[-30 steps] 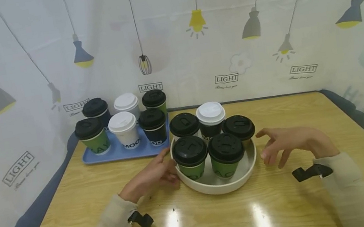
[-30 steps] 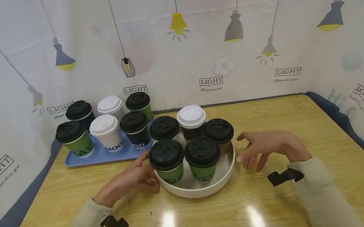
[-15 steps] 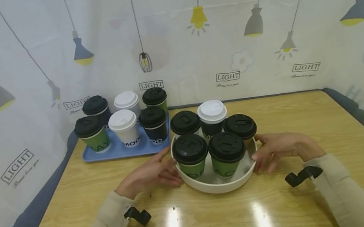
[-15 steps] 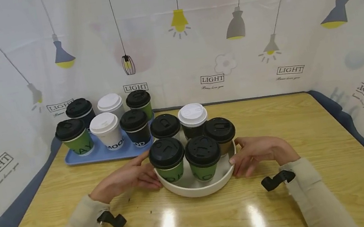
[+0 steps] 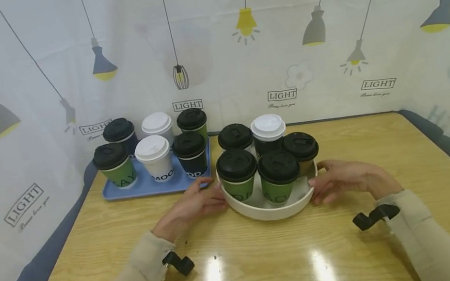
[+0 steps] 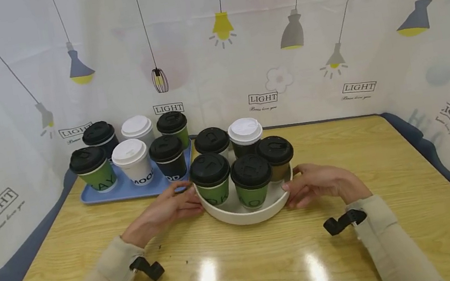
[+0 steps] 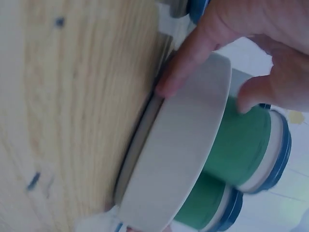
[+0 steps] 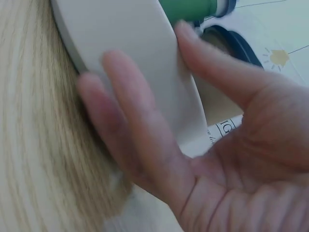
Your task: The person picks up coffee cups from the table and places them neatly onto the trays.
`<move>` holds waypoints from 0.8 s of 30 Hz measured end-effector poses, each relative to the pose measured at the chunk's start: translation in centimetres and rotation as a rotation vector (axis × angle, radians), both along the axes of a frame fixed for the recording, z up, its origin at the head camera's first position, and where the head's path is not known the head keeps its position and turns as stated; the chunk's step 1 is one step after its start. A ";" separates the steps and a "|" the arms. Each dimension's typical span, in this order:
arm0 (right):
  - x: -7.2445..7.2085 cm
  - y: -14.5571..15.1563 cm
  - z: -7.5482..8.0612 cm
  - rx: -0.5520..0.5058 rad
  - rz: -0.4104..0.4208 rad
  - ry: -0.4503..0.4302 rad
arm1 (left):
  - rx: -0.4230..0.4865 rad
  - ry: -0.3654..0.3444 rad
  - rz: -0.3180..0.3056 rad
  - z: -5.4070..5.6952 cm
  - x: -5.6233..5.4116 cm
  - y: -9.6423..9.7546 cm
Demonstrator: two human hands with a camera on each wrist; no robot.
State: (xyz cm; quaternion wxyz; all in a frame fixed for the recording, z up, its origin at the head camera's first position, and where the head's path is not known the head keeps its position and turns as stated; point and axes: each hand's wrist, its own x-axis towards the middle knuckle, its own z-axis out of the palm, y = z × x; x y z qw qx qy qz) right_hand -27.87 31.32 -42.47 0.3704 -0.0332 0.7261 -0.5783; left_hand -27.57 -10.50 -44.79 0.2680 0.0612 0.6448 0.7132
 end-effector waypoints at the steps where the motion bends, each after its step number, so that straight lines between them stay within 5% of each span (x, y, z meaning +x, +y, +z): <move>1: -0.1 0.0 -0.1 -0.015 -0.018 0.003 | 0.010 0.006 0.018 -0.1 0.0 0.3; 13: -1.2 -0.4 -0.3 -0.282 -0.158 0.022 | 0.205 -0.009 0.010 0.0 -1.4 2.5; 18: -1.2 -0.6 0.0 -0.361 -0.201 0.040 | 0.114 0.020 -0.056 0.2 -2.1 3.7; 24: -0.4 -0.2 0.4 -0.152 -0.176 0.144 | -0.039 0.054 -0.127 0.2 -2.0 4.0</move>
